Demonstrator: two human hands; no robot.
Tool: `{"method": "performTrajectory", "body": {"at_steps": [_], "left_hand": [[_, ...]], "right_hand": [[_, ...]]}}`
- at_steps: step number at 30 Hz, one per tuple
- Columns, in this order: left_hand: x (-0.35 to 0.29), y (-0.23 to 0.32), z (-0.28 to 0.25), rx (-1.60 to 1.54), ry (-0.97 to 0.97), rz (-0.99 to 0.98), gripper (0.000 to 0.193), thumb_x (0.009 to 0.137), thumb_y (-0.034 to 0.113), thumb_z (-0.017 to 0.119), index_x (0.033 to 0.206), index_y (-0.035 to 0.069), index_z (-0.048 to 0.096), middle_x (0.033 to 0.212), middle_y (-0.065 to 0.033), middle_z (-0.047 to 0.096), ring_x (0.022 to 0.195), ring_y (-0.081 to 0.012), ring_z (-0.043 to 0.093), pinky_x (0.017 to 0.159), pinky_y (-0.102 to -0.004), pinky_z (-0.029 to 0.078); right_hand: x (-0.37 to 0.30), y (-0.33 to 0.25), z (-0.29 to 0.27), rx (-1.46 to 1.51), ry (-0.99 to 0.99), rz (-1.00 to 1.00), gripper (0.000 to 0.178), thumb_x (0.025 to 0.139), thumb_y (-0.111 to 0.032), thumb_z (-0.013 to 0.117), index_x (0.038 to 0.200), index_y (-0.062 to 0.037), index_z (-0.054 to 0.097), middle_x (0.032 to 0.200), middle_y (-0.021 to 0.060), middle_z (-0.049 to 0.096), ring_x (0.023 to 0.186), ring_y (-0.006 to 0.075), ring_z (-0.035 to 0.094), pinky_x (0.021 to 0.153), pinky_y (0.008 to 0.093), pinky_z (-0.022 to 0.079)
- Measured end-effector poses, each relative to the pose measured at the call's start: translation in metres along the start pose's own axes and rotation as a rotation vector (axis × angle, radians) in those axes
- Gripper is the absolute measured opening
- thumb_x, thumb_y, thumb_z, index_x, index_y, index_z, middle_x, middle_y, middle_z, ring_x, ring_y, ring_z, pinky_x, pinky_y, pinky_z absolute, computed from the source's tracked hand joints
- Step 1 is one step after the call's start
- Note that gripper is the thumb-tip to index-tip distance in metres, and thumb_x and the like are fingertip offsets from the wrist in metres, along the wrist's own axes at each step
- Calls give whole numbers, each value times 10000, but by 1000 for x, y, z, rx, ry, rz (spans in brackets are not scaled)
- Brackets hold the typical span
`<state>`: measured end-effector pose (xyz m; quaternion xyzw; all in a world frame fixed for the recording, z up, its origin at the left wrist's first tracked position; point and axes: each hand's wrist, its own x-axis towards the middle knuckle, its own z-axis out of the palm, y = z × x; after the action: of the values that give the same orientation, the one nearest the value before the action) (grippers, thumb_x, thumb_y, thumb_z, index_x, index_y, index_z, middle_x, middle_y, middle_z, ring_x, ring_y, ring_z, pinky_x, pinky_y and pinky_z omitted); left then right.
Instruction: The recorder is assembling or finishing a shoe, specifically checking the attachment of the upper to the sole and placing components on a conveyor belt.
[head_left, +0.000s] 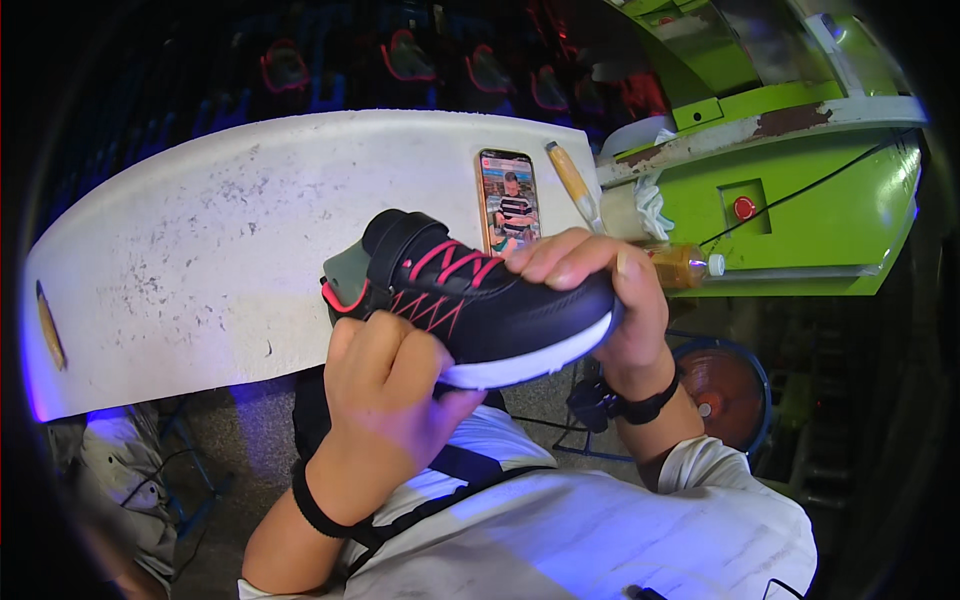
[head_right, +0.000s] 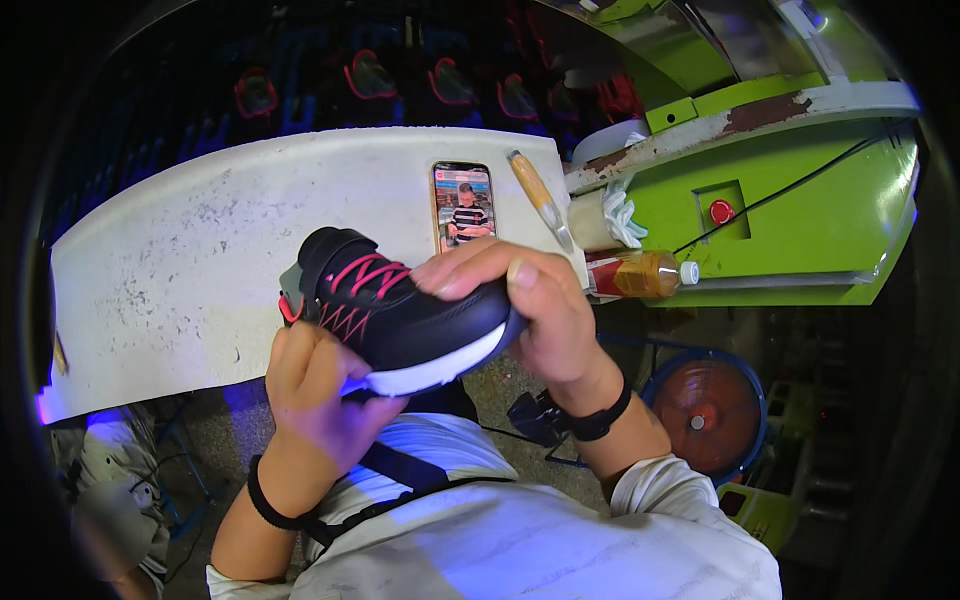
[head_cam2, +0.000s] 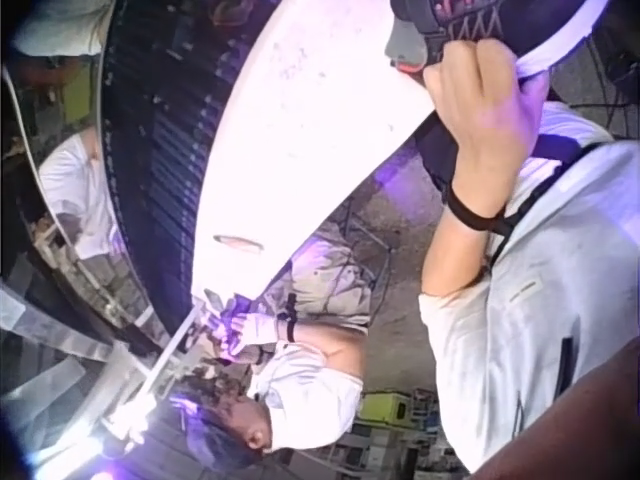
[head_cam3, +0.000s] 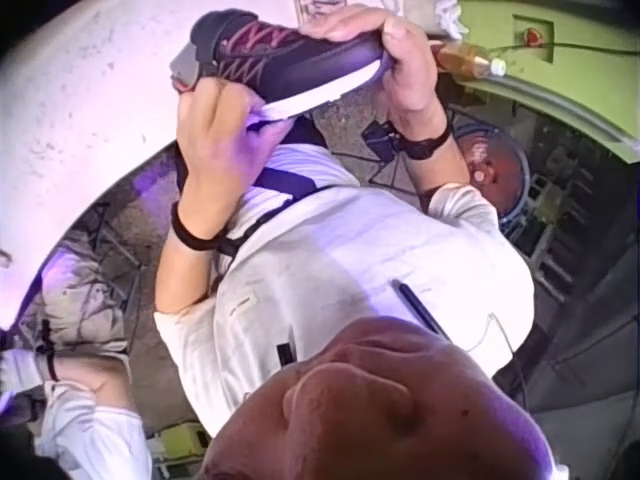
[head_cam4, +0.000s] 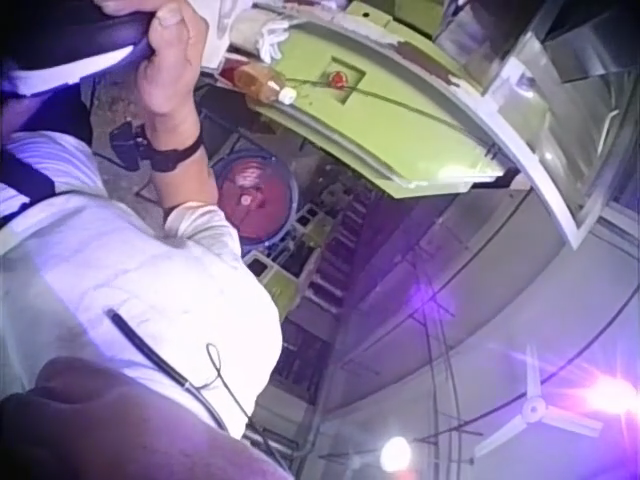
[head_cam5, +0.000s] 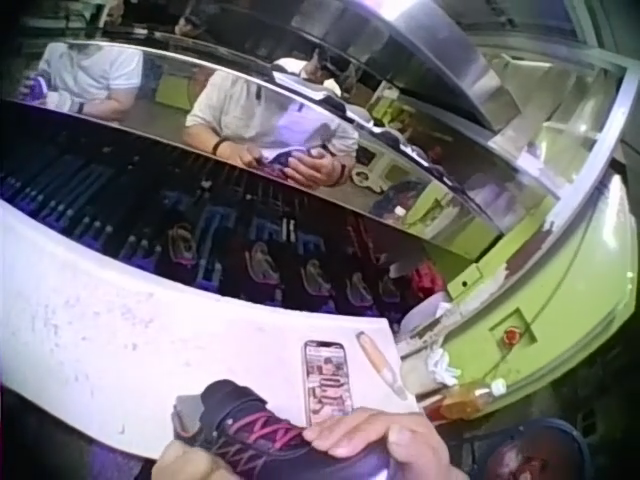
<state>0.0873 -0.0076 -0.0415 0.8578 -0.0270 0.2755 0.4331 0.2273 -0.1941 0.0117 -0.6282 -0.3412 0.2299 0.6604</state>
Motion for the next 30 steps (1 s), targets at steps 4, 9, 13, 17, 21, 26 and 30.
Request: {"method": "performTrajectory", "body": {"at_steps": [4,9,13,17,21,26,30], "left_hand": [[10,-6,8,80,-25,13,448,576,254,892,818,108,544,801,-79,499,623,-277,484,564,-393,372],[25,-6,26,166,-102,21,492,584,281,906,877,95,557,850,-72,541,609,-254,571,563,-363,455],[30,-4,29,123,-102,-4,550,559,238,942,886,69,534,845,-103,548,649,-313,613,560,-401,490],[26,-5,3,51,-131,-112,593,586,269,939,1013,64,583,917,-100,584,758,-299,635,650,-423,525],[19,3,-39,122,15,224,778,663,274,929,1314,21,588,1273,-198,593,1190,-396,567,1050,-542,433],[-10,33,-104,-50,75,-14,732,767,385,920,1263,14,530,1219,-239,609,1147,-355,641,1006,-485,529],[-33,46,-120,-195,111,-308,748,717,450,943,1128,27,482,1215,-262,632,1153,-346,649,1089,-511,479]], "right_hand": [[5,-18,-10,-99,75,111,390,1030,-254,441,1038,47,689,1136,237,686,1135,346,640,1056,471,467],[4,-35,0,-1038,1,84,375,791,-186,779,1068,21,631,1042,212,651,1063,378,630,956,435,490],[5,-24,3,-1062,105,150,451,716,-239,827,1018,3,596,962,204,604,955,421,608,879,453,486],[14,-40,2,-577,43,199,460,785,-281,799,1125,-22,628,1087,125,677,1034,236,663,916,354,506],[24,-53,37,429,-63,-74,661,836,-501,723,1279,-26,602,1200,139,661,1118,248,639,991,399,481],[13,-9,103,96,-248,-427,556,760,-289,806,1227,-33,650,1267,172,614,1160,335,623,981,447,502],[0,19,111,-284,-5,-508,506,630,-132,891,1068,-33,656,985,128,612,917,321,640,762,375,535]]}}
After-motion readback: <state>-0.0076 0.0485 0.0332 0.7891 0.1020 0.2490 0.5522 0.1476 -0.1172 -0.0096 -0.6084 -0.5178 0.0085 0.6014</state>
